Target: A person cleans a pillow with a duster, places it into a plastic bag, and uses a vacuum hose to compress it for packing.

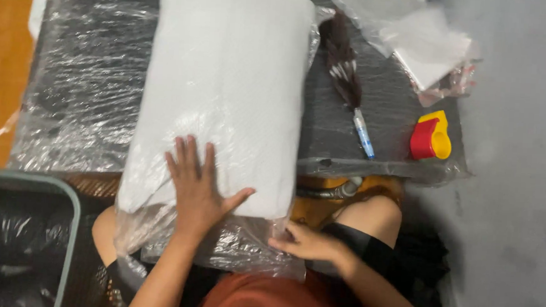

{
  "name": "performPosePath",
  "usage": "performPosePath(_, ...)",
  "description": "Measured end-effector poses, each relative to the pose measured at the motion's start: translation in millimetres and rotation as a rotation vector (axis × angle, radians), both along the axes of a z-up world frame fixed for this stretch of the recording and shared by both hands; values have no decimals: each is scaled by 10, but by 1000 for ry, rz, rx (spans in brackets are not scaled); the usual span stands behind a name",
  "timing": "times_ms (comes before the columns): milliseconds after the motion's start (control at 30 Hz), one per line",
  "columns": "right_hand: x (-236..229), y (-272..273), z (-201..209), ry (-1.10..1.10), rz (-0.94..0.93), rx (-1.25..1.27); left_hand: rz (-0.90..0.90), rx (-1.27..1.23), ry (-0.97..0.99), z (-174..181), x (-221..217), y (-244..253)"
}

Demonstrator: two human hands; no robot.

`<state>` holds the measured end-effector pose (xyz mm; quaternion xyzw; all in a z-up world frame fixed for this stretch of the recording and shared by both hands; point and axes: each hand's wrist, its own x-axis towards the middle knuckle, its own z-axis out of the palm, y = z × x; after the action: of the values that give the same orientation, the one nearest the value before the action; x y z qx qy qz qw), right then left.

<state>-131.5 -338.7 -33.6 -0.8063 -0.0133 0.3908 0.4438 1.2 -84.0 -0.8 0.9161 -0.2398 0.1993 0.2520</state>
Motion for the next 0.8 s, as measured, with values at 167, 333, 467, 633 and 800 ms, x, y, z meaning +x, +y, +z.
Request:
performPosePath(167, 681, -700, 436, -366, -525, 230, -11, -186, -1, -294, 31, -2)
performPosePath(333, 1935, -1110, 541, -512, -900, 336, 12, -163, -66, -439, 21, -46)
performPosePath(467, 2919, -1188, 714, -397, -1041, 473, 0, -172, -109, -562, 46, -64)
performPosePath(633, 3596, -1206, 397, -511, -1027, 322, 30, -153, -141, -726, 89, -47)
performPosePath(800, 3879, -1791, -327, -612, -1214, 344, 20, -139, -144, -670, 142, -74)
